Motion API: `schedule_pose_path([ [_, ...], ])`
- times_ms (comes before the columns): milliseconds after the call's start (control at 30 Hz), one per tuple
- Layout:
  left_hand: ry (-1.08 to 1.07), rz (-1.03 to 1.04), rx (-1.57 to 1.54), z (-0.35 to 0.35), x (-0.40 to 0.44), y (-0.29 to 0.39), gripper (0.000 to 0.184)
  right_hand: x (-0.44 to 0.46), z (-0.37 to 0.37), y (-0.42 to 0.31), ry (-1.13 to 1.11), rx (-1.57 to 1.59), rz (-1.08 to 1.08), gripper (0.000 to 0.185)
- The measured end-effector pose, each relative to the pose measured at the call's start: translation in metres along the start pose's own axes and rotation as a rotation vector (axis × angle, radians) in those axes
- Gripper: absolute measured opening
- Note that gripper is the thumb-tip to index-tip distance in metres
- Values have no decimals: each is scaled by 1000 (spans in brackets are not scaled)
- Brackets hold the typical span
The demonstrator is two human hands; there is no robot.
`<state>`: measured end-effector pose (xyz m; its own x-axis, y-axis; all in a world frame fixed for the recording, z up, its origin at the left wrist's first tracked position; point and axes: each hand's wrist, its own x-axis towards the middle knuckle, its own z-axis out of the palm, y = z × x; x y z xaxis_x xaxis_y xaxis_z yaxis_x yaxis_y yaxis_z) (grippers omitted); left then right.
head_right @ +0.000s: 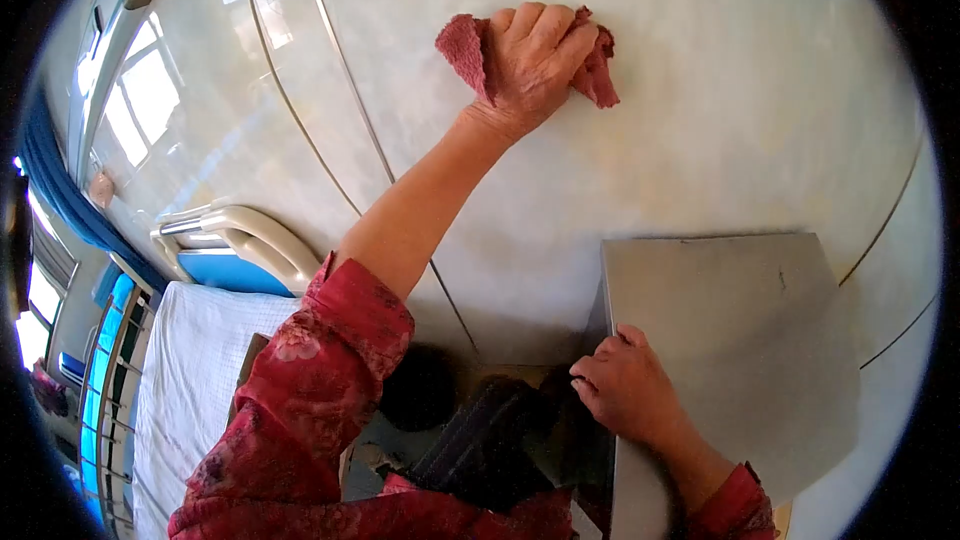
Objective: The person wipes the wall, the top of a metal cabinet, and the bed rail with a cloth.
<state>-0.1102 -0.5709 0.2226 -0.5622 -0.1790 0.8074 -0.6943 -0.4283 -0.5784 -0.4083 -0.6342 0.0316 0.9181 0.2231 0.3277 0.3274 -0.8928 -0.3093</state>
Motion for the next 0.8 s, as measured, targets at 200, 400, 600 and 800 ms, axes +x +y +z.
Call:
schedule_pose_path([
  [200, -24, 28, -24, -3, -36, 37, 27, -1, -5, -6, 12, -35, -1, 8],
  [400, -175, 83, -166, -23, -90, 79, 27, 2, -6, -8, 23, -40, -8, 9],
  [600, -319, 50, -234, -36, -127, 112, 37, -1, -12, -3, 28, 9, 2, 10],
  [800, -603, 223, -297, -72, -190, 127, 37, -4, -15, 0, 65, 75, -1, 9],
])
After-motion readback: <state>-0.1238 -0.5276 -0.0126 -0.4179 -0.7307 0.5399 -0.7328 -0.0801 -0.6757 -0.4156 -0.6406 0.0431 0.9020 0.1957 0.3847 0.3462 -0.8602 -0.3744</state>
